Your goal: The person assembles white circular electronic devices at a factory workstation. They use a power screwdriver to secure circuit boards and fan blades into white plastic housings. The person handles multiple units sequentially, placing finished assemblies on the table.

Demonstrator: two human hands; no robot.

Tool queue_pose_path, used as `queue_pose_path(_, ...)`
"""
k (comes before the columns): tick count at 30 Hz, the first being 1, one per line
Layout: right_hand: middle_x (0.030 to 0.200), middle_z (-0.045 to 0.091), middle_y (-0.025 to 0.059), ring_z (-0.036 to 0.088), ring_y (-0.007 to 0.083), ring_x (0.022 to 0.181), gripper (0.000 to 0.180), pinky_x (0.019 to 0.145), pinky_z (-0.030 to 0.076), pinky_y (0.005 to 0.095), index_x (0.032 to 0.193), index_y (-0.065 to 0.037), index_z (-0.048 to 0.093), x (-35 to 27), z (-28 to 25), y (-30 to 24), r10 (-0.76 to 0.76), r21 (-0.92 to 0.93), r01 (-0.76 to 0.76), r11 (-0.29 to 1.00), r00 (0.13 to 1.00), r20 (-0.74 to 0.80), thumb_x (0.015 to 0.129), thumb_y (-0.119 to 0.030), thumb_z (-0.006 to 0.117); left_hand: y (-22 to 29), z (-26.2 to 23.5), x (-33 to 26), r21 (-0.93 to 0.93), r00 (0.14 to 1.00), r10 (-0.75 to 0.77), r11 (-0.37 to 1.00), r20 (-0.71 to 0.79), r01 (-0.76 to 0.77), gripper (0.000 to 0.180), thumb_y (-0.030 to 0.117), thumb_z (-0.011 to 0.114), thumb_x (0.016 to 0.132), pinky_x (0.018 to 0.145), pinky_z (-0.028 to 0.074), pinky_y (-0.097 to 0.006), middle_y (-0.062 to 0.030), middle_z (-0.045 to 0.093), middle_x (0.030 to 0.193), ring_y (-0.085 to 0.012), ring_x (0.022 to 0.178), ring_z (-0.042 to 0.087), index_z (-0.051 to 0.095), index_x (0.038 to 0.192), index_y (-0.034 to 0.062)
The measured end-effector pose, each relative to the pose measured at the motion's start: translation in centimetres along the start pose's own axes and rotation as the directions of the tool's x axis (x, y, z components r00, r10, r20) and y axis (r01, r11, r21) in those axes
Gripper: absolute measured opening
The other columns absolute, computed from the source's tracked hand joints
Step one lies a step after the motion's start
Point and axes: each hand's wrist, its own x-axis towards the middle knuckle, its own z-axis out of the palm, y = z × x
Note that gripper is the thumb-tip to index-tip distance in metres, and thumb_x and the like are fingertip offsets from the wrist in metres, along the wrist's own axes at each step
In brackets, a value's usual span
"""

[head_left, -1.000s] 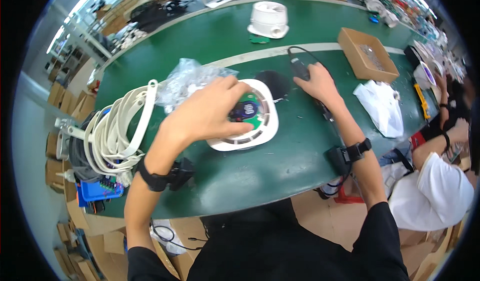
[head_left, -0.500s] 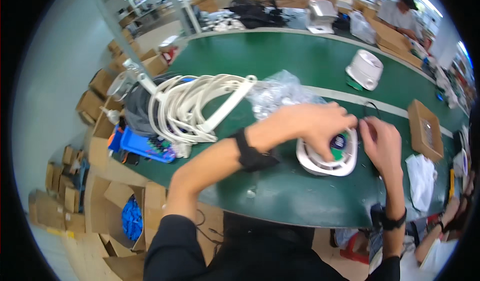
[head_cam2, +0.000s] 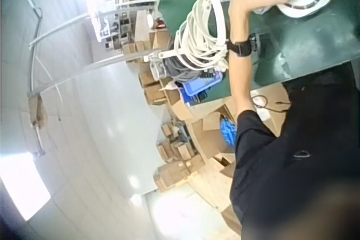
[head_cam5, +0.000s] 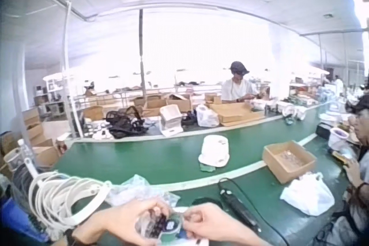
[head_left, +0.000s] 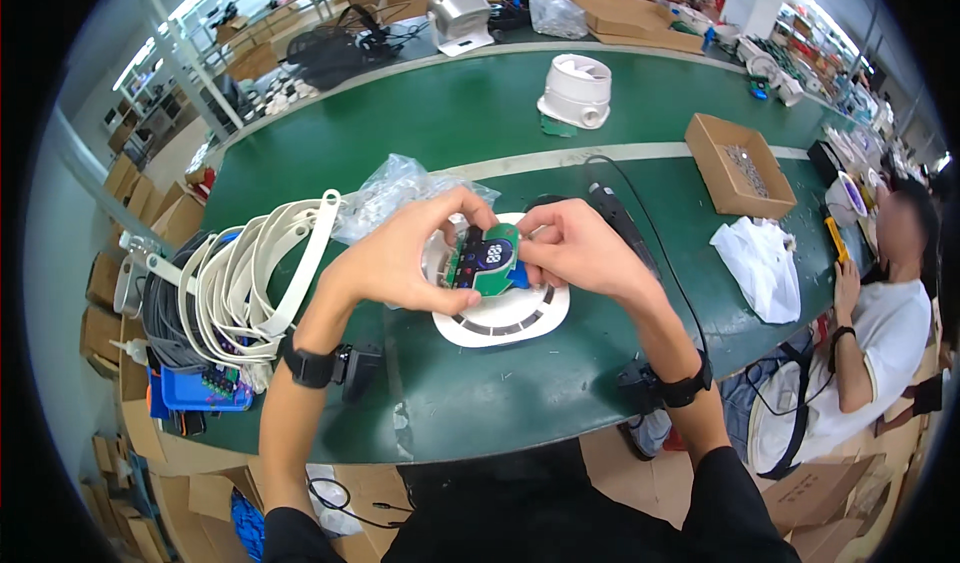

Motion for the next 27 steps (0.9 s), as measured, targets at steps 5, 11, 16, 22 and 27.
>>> queue_pose_path(5, 0.073, 0.065, 0.0039, 0.052, 0.0053, 0.061, 0.014, 0.055, 0.043, 0.025, 0.095, 0.008, 0.066, -0.1, 0.0, 2.9, -0.257, -0.028, 0.257, 0.966, 0.966, 0.011, 0.093, -0.006, 0.064, 2.0, 4.0, 0.3, 0.348, 0.994, 0.094, 0.935, -0.063, -0.066, 0.102, 0.034, 0.088, 0.068, 0.107, 0.043, -0.044, -0.0231, 0.052, 0.138, -0.037, 0.123, 0.054, 0.038, 0.151, 0.0009)
queue_pose_path(11, 0.072, 0.061, 0.0076, 0.049, 0.0106, 0.06, 0.012, 0.055, 0.04, 0.0288, 0.101, 0.004, 0.068, -0.6, -0.8, 4.1, -0.483, -0.093, 0.49, 0.867, 0.871, 0.085, 0.094, -0.005, 0.065, 1.6, 7.8, 0.6, 0.312, 0.926, 0.228, 0.941, -0.3, -0.13, 0.088, 0.025, 0.086, 0.066, 0.099, 0.047, -0.045, -0.0208, 0.056, 0.128, -0.0392, 0.116, 0.056, 0.049, 0.139, -0.0037)
queue_pose_path(16, 0.07, 0.065, 0.0175, 0.054, 0.0234, 0.052, 0.01, 0.052, 0.042, 0.033, 0.096, -0.001, 0.075, -0.1, -1.1, 3.9, -0.569, -0.149, 0.594, 0.791, 0.803, 0.177, 0.088, -0.006, 0.07, 0.7, 6.8, -0.2, 0.277, 0.939, 0.26, 0.941, -0.226, -0.194, 0.078, 0.016, 0.08, 0.056, 0.091, 0.048, -0.044, -0.0188, 0.06, 0.115, -0.0389, 0.103, 0.058, 0.055, 0.127, -0.004)
queue_pose_path(22, 0.07, 0.069, 0.0101, 0.056, 0.0121, 0.057, 0.011, 0.055, 0.044, 0.0291, 0.091, 0.002, 0.074, 0.7, -1.9, 6.2, -0.575, 0.078, 0.574, 0.815, 0.818, -0.005, 0.092, -0.006, 0.067, 0.0, 6.3, -0.6, 0.097, 0.945, 0.211, 0.976, -0.251, -0.192, 0.077, 0.017, 0.08, 0.052, 0.089, 0.049, -0.043, -0.017, 0.062, 0.11, -0.0383, 0.1, 0.06, 0.059, 0.124, -0.0021)
queue_pose_path(27, 0.069, 0.061, 0.0026, 0.05, 0.0073, 0.059, 0.021, 0.053, 0.037, 0.0246, 0.088, 0.002, 0.072, 0.5, -2.9, 6.4, -0.583, 0.047, 0.584, 0.811, 0.812, -0.024, 0.098, -0.013, 0.063, 0.5, 7.8, -1.2, 0.229, 0.945, 0.155, 0.969, -0.287, -0.089, 0.08, 0.02, 0.081, 0.054, 0.094, 0.048, -0.044, -0.019, 0.06, 0.119, -0.0391, 0.107, 0.06, 0.058, 0.128, 0.0008)
